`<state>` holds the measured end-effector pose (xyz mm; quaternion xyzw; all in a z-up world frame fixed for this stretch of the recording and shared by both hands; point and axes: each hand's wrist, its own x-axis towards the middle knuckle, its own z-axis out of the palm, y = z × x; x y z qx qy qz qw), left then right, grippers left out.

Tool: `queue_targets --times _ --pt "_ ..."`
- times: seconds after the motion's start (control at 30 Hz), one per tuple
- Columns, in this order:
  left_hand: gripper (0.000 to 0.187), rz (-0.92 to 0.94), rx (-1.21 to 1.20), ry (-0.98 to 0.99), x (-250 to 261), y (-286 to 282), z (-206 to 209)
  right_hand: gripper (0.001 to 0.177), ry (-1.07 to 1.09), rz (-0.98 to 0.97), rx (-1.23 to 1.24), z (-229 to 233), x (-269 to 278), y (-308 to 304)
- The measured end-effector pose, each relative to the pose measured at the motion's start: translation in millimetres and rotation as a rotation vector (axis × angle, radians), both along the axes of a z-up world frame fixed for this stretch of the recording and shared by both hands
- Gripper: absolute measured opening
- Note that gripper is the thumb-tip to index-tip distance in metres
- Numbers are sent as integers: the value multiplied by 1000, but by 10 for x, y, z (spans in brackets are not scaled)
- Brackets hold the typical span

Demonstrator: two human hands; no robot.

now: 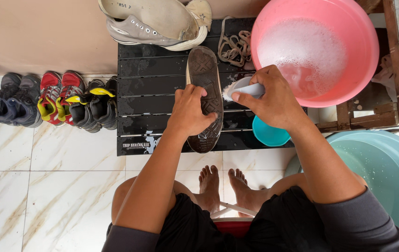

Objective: The person cleans the sole of a shoe by applying a liquid from a small bottle and scrubbing it with a small brush while holding the shoe over a workspace.

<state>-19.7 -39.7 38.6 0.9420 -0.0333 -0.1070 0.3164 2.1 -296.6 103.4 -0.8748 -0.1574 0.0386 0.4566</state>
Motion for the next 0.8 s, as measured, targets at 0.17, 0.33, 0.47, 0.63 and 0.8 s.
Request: queue_targets --times 0.17,0.33,0.47,0.63,0.8 --pt "72 9 0 -7 -12 -38 30 47 0 -2 3 -15 4 -3" --pt "69 0 -17 18 -17 -19 36 47 7 0 10 1 11 -7" --pt "75 13 -11 9 -31 -53 47 47 -6 6 10 -6 19 8" --pt "73 -2 -28 -4 -2 -27 4 47 -8 5 -2 4 20 1" --pt "75 4 -18 -28 6 -40 -105 47 -24 1 -22 -25 18 7"
